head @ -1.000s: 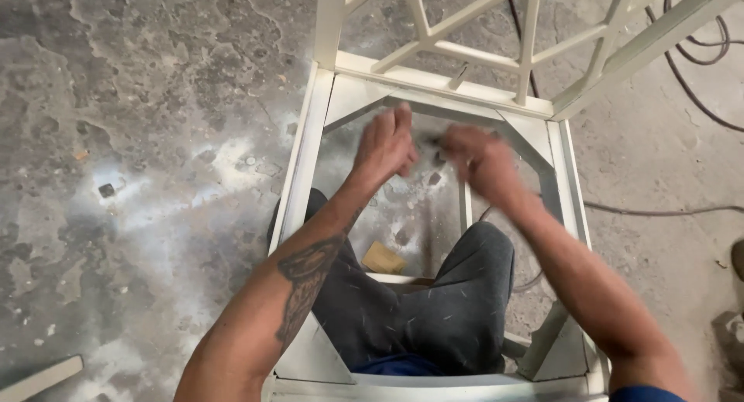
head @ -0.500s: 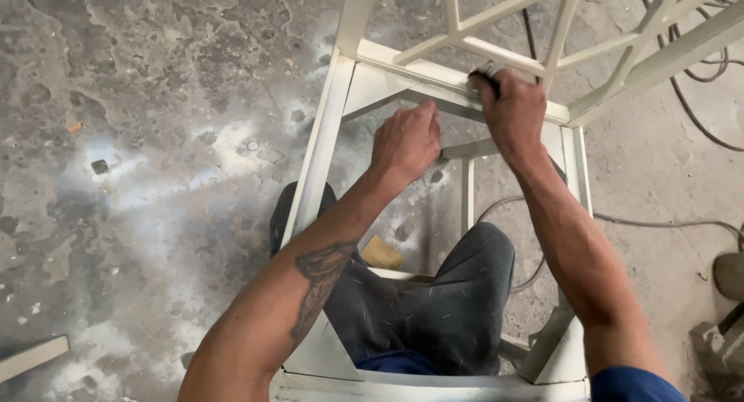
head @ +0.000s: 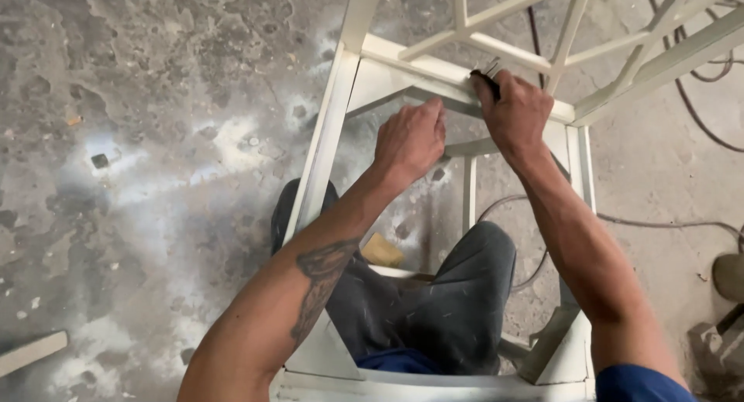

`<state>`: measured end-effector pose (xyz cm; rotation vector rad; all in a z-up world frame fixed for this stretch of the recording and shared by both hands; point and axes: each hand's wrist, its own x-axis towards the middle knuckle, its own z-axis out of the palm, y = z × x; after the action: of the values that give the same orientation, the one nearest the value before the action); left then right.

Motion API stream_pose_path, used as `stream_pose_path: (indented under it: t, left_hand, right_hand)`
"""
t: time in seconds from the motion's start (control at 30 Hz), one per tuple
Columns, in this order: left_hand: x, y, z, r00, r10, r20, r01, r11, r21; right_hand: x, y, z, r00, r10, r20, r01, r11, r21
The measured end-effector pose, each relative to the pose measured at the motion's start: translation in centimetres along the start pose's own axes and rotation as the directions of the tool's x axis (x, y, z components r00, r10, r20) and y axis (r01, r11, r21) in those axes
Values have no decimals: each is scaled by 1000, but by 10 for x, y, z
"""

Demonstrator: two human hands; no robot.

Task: Sanding a white wooden chair frame using a sanding block and sandpaper to prepare it for finishing.

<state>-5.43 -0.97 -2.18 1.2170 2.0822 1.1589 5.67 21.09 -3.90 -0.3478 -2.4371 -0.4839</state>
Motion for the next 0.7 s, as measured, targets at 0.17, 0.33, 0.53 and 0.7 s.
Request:
stream_pose_path:
  t: [0.17,0.33,0.53,0.7]
  left_hand:
    - [6,0,8,999,-24,27,23,1000,11]
    - [13,-6,16,999,-4,41,1,999,51]
    - [6,1,18,997,62,-56,-56,994,94]
    - [11,-8,26,994,43,-104,-28,990,140]
  right_hand:
    - [3,6,9,999,-30,-32,31,999,27]
    - [-3,16,10,998,-47,-42,46,999,-15]
    - [10,25,-9,998,-55,-13,56,996,72]
    - [9,16,-14,994,-105,-29,108,980,168]
